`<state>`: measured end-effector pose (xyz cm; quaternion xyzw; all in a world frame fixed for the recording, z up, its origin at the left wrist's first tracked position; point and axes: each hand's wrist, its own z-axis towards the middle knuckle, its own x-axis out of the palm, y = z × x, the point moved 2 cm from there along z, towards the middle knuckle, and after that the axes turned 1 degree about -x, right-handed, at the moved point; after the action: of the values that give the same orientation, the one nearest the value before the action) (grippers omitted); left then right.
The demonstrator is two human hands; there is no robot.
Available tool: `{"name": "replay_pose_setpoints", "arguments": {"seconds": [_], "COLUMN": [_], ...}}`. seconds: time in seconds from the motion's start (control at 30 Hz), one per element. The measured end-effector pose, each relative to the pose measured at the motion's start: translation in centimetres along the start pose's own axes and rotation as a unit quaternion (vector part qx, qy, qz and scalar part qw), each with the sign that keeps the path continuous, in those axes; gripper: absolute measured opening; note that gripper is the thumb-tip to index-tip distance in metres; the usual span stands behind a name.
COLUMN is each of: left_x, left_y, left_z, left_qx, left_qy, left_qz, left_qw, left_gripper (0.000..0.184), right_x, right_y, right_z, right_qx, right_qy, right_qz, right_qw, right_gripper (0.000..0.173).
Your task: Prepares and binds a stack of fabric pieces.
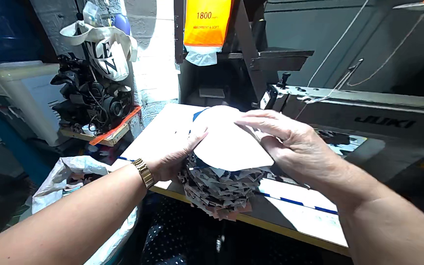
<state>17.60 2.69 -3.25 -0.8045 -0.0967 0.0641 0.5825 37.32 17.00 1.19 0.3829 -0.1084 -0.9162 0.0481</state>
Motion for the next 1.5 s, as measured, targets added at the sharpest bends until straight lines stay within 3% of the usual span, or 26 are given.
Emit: {"name": "replay_pose_setpoints", "arguments": {"seconds": [0.1,0.17,0.23,0.33,0.43,0.57,0.63,0.77,0.87,0.97,1.07,1.17,1.27,1.33,1.5], "left_x": [-0.2,-0.2,0.0,-0.3,-1.7,-4.4,-3.8,-2.6,-2.7,-2.0,-2.2,-2.3,-2.0,-2.1,-2.3], "left_y": [-0.1,-0.1,-0.4,-0.2,-0.1,-2.0,-3.3,-4.3,-3.9,-3.6,-3.6,-3.5,-3.6,-3.6,-3.5], "left_z": [0.1,0.1,-0.1,0.2,1.3,4.0,5.0,5.7,6.7,6.4,6.3,6.4,6.1,5.9,6.0], "left_qx": [-0.004,-0.009,-0.005,0.013,0.024,0.106,0.128,0.158,0.143,0.132,0.144,0.163,0.19,0.205,0.209], "left_qy": [0.02,0.021,0.012,0.002,-0.048,-0.102,-0.08,0.026,-0.016,-0.025,-0.043,-0.035,-0.013,0.002,0.013], "left_qz": [-0.001,-0.014,-0.032,-0.022,-0.011,-0.036,-0.085,-0.106,-0.107,-0.124,-0.131,-0.132,-0.125,-0.124,-0.124], "left_qw": [1.0,1.0,0.999,1.0,0.998,0.988,0.985,0.981,0.984,0.983,0.98,0.977,0.974,0.971,0.97], "left_gripper": [0.073,0.071,0.066,0.067,0.073,0.069,0.075,0.083,0.083,0.085,0.082,0.084,0.082,0.081,0.075], "right_x": [-1.1,-1.4,-1.1,-0.2,-0.1,0.1,0.2,-0.5,-0.5,-0.1,1.0,0.9,0.3,-0.3,0.3], "right_y": [0.7,1.4,2.2,2.8,2.7,2.7,3.1,4.3,4.1,3.6,2.9,3.2,3.5,3.3,2.1], "right_z": [1.4,2.3,2.9,3.2,2.8,2.6,2.7,3.1,2.6,2.5,2.8,3.3,3.9,4.5,5.5], "right_qx": [0.072,0.082,0.069,0.057,0.064,0.072,0.069,0.095,0.122,0.085,0.034,0.083,0.131,0.115,0.035], "right_qy": [0.098,0.135,0.167,0.199,0.225,0.252,0.248,0.256,0.169,0.203,0.178,0.216,0.261,0.271,0.282], "right_qz": [0.067,0.047,0.023,-0.005,-0.012,-0.049,-0.041,0.019,0.006,-0.046,-0.101,-0.077,0.011,0.062,-0.049], "right_qw": [0.99,0.986,0.983,0.978,0.972,0.964,0.965,0.962,0.978,0.974,0.978,0.97,0.956,0.954,0.958], "right_gripper": [0.04,0.039,0.051,0.077,0.092,0.108,0.1,0.067,0.055,0.068,0.082,0.088,0.073,0.056,0.054]}}
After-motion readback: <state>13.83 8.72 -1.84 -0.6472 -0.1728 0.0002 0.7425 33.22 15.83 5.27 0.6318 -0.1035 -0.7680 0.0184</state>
